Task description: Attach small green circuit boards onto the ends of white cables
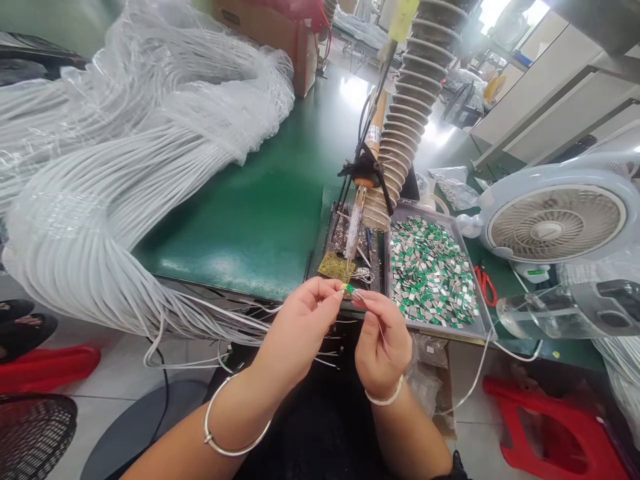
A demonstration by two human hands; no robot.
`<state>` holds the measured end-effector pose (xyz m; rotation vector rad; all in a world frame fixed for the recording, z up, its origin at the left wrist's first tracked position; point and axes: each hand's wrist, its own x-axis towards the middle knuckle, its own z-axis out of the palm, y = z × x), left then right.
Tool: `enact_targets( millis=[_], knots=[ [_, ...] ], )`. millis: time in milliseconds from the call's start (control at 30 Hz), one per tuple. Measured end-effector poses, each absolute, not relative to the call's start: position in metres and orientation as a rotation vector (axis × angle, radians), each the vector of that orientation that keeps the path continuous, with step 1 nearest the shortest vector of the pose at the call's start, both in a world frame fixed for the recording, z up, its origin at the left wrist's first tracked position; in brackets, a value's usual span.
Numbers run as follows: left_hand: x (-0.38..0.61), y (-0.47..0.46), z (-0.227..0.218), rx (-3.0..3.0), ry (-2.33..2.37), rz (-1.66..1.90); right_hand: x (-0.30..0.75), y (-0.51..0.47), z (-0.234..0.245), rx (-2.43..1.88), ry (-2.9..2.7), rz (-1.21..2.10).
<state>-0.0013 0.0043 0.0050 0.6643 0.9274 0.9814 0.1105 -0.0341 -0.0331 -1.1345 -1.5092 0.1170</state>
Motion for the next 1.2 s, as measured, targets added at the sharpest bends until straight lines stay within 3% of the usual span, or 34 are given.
enact_targets(
  millis=[1200],
  knots=[
    [-0.003, 0.013, 0.020, 0.605, 0.865, 1.018, 0.102, -0.013, -0.019, -1.126, -1.556, -0.181]
  ],
)
